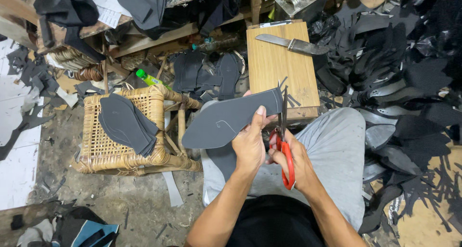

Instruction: The person cuts and trims black shoe insoles using red-handled scissors and a knife. They first trim the edges with scissors, then place the insole on a wooden board and use a knife to refine the shape, removing small pieces of material.

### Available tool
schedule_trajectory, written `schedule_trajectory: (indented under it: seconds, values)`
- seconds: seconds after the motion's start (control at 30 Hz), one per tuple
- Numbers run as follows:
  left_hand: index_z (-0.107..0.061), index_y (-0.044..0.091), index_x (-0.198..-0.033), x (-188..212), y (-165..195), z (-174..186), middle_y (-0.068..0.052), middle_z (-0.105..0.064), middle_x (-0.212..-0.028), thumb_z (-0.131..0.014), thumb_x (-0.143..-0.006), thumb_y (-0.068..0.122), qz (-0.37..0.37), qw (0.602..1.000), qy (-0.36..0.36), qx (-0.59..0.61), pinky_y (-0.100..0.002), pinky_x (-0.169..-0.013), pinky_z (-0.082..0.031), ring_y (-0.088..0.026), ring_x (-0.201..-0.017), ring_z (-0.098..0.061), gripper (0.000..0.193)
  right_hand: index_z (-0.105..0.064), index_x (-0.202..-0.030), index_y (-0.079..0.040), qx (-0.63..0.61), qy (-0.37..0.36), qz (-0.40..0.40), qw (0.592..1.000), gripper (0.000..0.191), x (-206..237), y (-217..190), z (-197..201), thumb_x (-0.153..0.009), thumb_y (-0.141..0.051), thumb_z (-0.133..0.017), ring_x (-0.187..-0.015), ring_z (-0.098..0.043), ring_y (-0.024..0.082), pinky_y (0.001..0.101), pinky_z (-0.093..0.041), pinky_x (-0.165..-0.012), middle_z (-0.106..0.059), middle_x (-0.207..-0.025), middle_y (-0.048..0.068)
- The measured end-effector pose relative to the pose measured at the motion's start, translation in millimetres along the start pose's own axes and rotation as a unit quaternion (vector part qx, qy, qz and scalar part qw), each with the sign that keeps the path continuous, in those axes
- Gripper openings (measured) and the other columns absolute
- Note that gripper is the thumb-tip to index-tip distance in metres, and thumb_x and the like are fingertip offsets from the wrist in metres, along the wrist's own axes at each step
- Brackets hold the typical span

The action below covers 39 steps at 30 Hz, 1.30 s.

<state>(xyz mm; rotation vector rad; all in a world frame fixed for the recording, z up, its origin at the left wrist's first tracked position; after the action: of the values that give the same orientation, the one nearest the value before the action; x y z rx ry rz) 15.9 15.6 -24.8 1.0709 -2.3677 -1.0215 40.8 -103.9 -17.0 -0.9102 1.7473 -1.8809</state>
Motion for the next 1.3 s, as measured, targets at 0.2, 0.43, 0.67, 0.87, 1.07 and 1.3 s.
schedule_trajectory:
  seconds: [0.2,0.43,0.67,0.87,1.07,1.3]
  values:
    - [-0.048,-0.005,-0.148,3,2,-1,-0.015,-0.063,-0.130,-0.062,-0.100,0.000,0.010,1.000,0.003,0.003,-0.036,-0.091,-0.062,-0.019,-0.106,-0.068,0.050,-0.057,-0.102,0.000,0.035,-0.005,0.014,0.999,0.019,2,-7,-1,-0.086,-0.010,-0.060,-0.065,-0.066,0.018,0.0311,-0.058,-0.064,-0.059,-0.077,0.010]
    - [-0.050,-0.007,-0.143,4,1,0,-0.014,-0.061,-0.134,-0.062,-0.099,-0.003,-0.027,0.999,0.001,-0.023,-0.037,-0.085,-0.065,-0.018,-0.107,-0.068,0.046,-0.059,-0.088,-0.003,0.021,0.034,-0.041,0.998,0.018,2,6,-1,-0.091,-0.021,-0.059,-0.046,-0.057,0.014,0.0298,-0.047,-0.044,-0.056,-0.060,0.005]
    - [-0.052,-0.006,-0.144,-3,4,9,-0.017,-0.059,-0.138,-0.063,-0.100,-0.004,-0.024,0.999,-0.009,-0.036,-0.037,-0.085,-0.064,-0.017,-0.107,-0.066,0.045,-0.060,-0.078,-0.002,0.019,0.043,-0.056,0.997,0.024,7,15,3,-0.092,-0.022,-0.063,-0.039,-0.047,0.013,0.0299,-0.038,-0.039,-0.051,-0.051,0.006]
    - [-0.056,-0.005,-0.128,3,1,11,-0.018,-0.054,-0.147,-0.064,-0.095,-0.004,0.018,0.998,-0.023,-0.054,-0.039,-0.080,-0.067,-0.019,-0.107,-0.068,0.034,-0.058,-0.083,-0.005,-0.020,0.041,-0.020,0.999,0.022,3,9,2,-0.093,-0.025,-0.060,-0.043,-0.050,0.009,0.0265,-0.041,-0.041,-0.055,-0.056,0.001]
    - [-0.060,-0.007,-0.124,0,10,13,-0.020,-0.054,-0.148,-0.065,-0.095,-0.005,0.029,0.997,-0.037,-0.061,-0.039,-0.078,-0.067,-0.021,-0.104,-0.067,0.030,-0.060,-0.081,-0.002,0.026,0.047,-0.066,0.996,0.026,9,8,9,-0.093,-0.025,-0.060,-0.041,-0.051,0.014,0.0297,-0.041,-0.041,-0.053,-0.053,0.005]
    - [-0.057,-0.007,-0.128,6,15,4,-0.020,-0.057,-0.144,-0.066,-0.094,-0.005,0.054,0.995,-0.049,-0.073,-0.039,-0.079,-0.067,-0.023,-0.106,-0.070,0.035,-0.058,-0.082,-0.004,-0.004,0.045,-0.007,0.999,0.025,5,5,9,-0.094,-0.025,-0.058,-0.044,-0.052,0.010,0.0264,-0.043,-0.042,-0.056,-0.055,0.002]
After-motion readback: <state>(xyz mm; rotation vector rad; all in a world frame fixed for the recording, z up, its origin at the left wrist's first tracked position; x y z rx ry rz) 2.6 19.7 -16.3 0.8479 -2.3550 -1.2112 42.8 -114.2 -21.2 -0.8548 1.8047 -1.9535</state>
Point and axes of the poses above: each hand's wrist, its own x-axis away from the middle knuckle, its own z-axis out of the back of the hand, y = z × x, the point moved 2 cm from there along -x, towards the middle knuckle
